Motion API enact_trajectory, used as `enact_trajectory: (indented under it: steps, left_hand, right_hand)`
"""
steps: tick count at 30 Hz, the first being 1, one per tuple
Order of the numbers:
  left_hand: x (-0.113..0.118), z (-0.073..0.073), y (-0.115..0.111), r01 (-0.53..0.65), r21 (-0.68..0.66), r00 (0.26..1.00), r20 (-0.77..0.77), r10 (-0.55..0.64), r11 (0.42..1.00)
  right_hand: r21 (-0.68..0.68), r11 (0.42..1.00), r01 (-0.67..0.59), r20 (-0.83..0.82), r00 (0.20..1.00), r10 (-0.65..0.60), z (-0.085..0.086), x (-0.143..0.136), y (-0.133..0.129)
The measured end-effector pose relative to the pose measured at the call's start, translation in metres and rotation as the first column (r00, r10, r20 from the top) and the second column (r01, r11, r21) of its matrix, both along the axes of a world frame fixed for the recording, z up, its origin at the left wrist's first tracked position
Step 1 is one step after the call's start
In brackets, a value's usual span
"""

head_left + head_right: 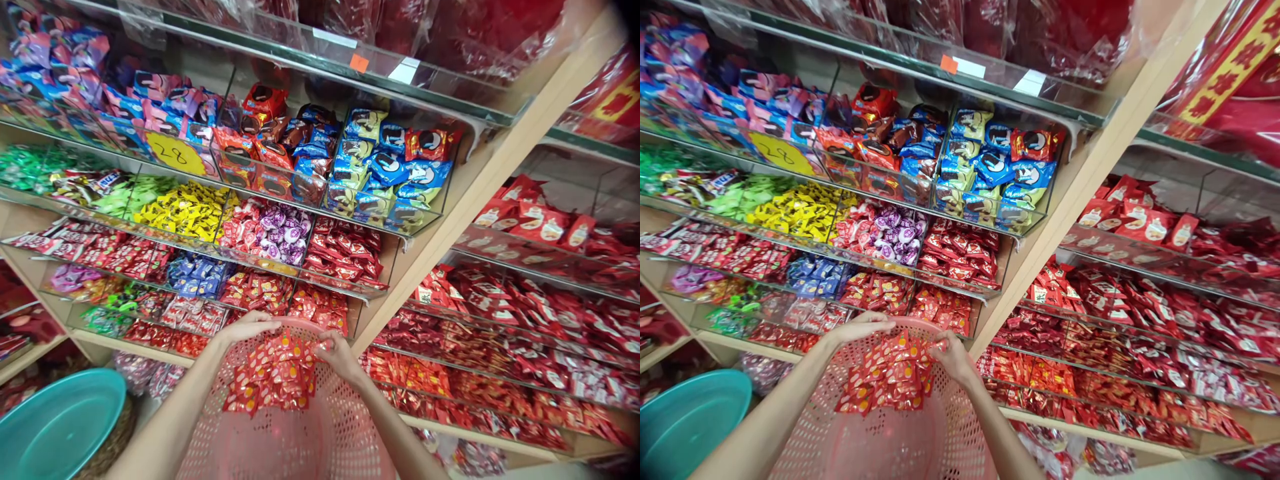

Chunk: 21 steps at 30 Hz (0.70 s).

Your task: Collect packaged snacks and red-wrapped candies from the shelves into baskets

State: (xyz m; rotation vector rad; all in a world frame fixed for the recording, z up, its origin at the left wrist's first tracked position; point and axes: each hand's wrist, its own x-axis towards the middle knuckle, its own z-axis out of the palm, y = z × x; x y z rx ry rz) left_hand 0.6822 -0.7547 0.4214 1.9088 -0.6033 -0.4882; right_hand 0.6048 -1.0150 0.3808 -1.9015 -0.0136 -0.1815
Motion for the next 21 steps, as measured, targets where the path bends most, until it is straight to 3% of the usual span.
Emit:
enact_trajectory:
  steps: [3, 8, 11, 16, 21]
  left_hand:
    - [-0.001, 0.003, 0.001, -0.005, 0.0, 1.0, -0.003, 0.005, 1.0]
    - [-0.003, 0.006, 0.003, -0.032, 0.035, 0.999, -0.011, 0.033, 0.999]
    - [-0.004, 0.009, 0.003, -0.032, 0.033, 0.999, 0.003, 0.032, 0.999]
    - [-0.003, 0.008, 0.004, -0.035, 0.031, 0.999, 0.012, 0.035, 0.999]
    - [-0.002, 0.008, 0.005, -0.026, 0.032, 0.999, 0.023, 0.025, 0.999]
  right_hand:
    - [-0.005, 0.999, 0.041, -0.023, 0.999, -0.041, 0.002, -0.009, 0.004]
    - [0.146, 0.987, 0.061, -0.309, 0.951, -0.013, 0.0, -0.022, 0.014]
    - [0.253, 0.962, 0.102, -0.298, 0.954, -0.023, -0.008, -0.024, 0.022]
    - [0.464, 0.856, 0.226, -0.228, 0.965, -0.131, -0.016, -0.022, 0.029]
    - [0.581, 0.725, 0.371, -0.272, 0.927, -0.257, -0.023, -0.025, 0.039]
